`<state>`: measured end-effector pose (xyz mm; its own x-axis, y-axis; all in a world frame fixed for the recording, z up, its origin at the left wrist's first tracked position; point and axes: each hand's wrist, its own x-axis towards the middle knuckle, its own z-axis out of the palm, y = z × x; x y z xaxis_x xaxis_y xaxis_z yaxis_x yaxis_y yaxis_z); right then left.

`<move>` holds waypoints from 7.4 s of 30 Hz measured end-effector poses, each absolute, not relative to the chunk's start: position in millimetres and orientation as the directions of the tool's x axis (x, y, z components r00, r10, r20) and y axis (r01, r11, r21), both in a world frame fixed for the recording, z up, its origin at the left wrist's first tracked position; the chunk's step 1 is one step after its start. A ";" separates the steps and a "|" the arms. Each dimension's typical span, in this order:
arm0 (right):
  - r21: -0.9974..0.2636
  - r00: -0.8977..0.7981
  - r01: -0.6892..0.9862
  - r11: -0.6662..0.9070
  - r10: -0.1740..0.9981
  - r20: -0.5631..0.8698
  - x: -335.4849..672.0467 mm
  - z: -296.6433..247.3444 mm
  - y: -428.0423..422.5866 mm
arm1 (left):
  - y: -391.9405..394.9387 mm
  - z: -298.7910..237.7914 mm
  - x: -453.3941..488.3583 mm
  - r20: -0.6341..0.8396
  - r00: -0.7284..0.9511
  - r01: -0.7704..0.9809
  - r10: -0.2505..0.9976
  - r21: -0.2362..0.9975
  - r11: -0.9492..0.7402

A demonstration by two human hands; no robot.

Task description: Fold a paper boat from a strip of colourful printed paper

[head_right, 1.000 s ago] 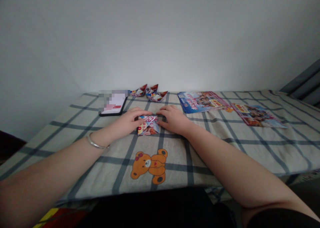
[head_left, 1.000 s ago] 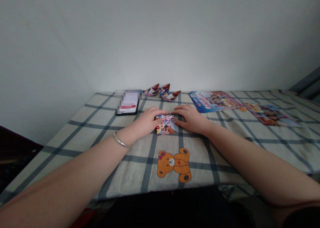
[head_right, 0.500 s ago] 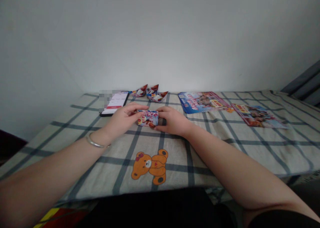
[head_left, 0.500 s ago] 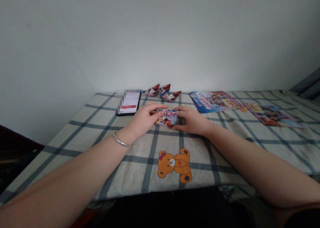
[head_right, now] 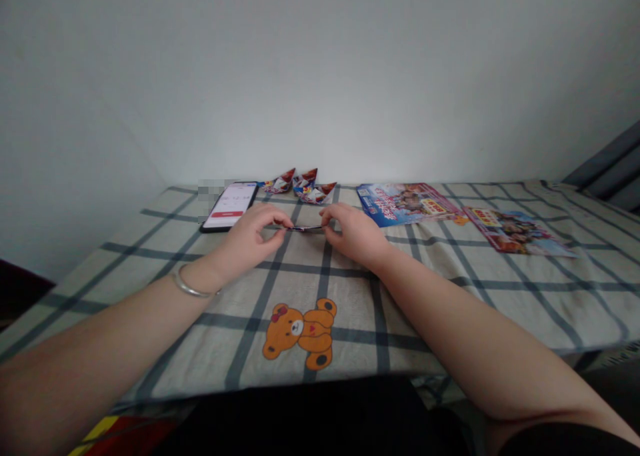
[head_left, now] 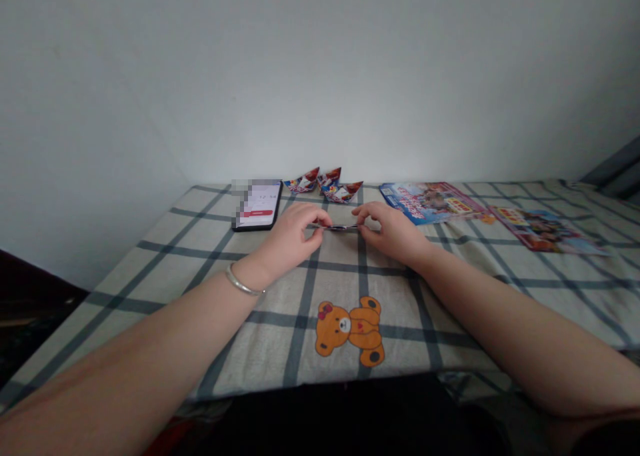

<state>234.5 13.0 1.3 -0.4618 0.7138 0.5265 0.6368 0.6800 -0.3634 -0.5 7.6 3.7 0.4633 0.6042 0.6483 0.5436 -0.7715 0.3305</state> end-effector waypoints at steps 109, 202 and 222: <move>-0.158 -0.596 0.738 0.656 0.743 0.304 226.2 13.6 -5.8 | -1.4 8.6 6.8 0.314 0.659 0.660 0.684 0.197 -0.725; -0.290 -0.584 0.704 0.649 0.760 0.285 228.8 -3.5 15.0 | 6.3 -6.9 11.6 0.343 0.750 0.581 0.566 0.068 -0.811; -0.068 -0.802 0.552 0.831 0.551 0.230 230.4 17.4 -5.0 | 2.6 -7.5 13.5 0.341 0.733 0.621 0.588 0.016 -0.783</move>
